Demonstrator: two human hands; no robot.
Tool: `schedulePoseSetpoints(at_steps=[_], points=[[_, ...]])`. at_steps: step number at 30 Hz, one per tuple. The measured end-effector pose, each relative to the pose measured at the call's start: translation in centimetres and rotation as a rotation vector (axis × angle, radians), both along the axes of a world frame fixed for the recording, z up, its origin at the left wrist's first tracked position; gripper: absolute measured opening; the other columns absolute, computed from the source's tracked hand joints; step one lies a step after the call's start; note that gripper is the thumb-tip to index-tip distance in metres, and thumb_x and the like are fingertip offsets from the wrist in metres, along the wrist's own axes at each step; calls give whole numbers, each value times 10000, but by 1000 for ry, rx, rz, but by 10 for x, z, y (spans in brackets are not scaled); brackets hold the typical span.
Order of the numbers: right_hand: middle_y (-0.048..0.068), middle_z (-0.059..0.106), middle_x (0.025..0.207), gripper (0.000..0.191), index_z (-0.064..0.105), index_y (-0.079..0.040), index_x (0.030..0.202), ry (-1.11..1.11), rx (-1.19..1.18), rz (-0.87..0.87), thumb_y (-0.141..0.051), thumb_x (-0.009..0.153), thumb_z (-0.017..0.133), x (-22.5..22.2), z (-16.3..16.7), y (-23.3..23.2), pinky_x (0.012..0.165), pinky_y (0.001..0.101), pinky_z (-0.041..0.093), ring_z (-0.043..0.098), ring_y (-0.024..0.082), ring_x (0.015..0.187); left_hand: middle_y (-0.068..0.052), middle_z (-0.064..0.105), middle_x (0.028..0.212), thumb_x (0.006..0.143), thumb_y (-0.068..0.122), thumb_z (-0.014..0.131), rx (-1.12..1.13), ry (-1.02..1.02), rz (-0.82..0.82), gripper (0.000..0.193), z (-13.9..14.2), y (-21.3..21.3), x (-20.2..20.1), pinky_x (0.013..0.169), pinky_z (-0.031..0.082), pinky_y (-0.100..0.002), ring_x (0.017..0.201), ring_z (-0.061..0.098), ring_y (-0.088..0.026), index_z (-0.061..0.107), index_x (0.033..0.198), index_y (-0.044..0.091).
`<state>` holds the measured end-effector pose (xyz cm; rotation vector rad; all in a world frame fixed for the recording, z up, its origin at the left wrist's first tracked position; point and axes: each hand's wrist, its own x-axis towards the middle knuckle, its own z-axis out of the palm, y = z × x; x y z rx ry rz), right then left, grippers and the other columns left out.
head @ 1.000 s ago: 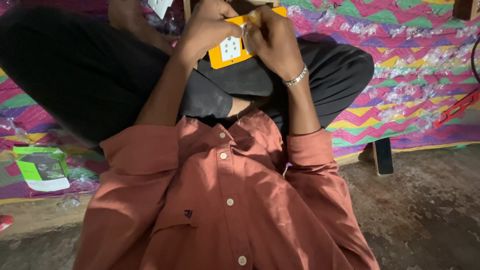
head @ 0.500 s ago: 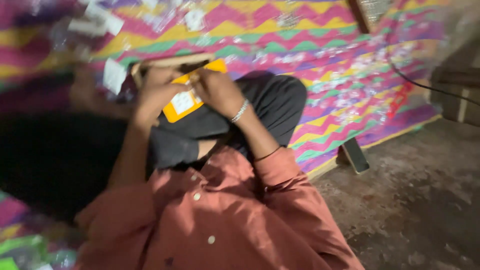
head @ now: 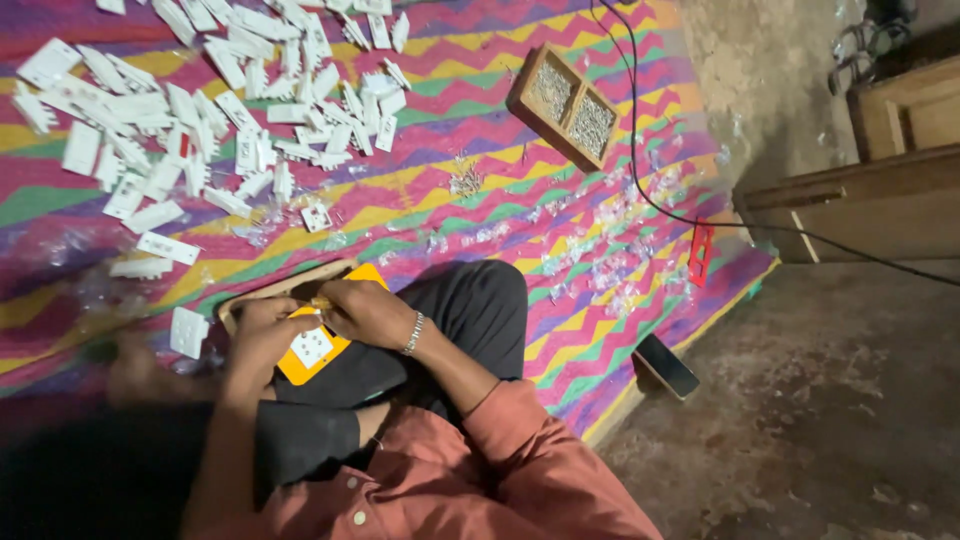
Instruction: The person sits on a mat and assembles white electrical socket modules into a yellow switchboard frame. They pick up modules, place them into the frame, and use a screwdriver to tighten screws securing the components. The person repeatedly handles the frame and modules, adjusting their positions during the process.
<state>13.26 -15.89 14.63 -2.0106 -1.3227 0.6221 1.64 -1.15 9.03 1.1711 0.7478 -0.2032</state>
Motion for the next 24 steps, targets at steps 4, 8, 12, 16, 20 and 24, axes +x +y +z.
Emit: schedulePoseSetpoints(at_steps=[4,8,12,16,20,24], points=[[210,712,889,254,633,-9,1089,60,-105,-34,-164,893,675,5,2,5,729,451,567,712,384,824,-116,757,843,776,48,790,68,-70,-19,265,-3,4,4,638,545,-326,716,716,-171,761,1014,-63],[160,636,787,275,598,39,1074,178,-63,-363,-181,1006,748,10,0,10,613,409,499,589,248,718,-153,705,1076,804,51,829,736,-541,-53,281,-13,4,0,811,514,-350,975,656,-216,757,1052,-60],[159,659,757,375,672,-17,1079,5,-141,-217,-343,933,788,15,2,10,603,415,504,642,289,652,-91,755,818,738,118,816,209,-98,0,293,-14,6,-7,610,529,-307,680,695,-152,772,988,-29],[170,718,801,460,717,-35,1031,-86,-321,-17,-414,797,831,11,2,12,625,445,538,708,360,738,-102,764,777,719,116,814,220,-100,21,295,-6,19,-2,589,540,-299,663,718,-144,783,963,-45],[130,746,847,467,724,-43,1011,-103,-414,79,-436,792,848,5,-4,16,655,451,537,714,354,803,-107,759,758,735,114,802,288,-102,11,287,-8,22,-3,587,554,-293,660,733,-144,780,974,-42],[131,745,866,473,720,-60,1172,-74,-294,-23,-362,821,817,11,-7,13,658,433,545,720,330,772,-101,760,766,831,164,794,261,-124,59,255,-20,23,-7,580,525,-287,665,705,-122,782,989,-36]])
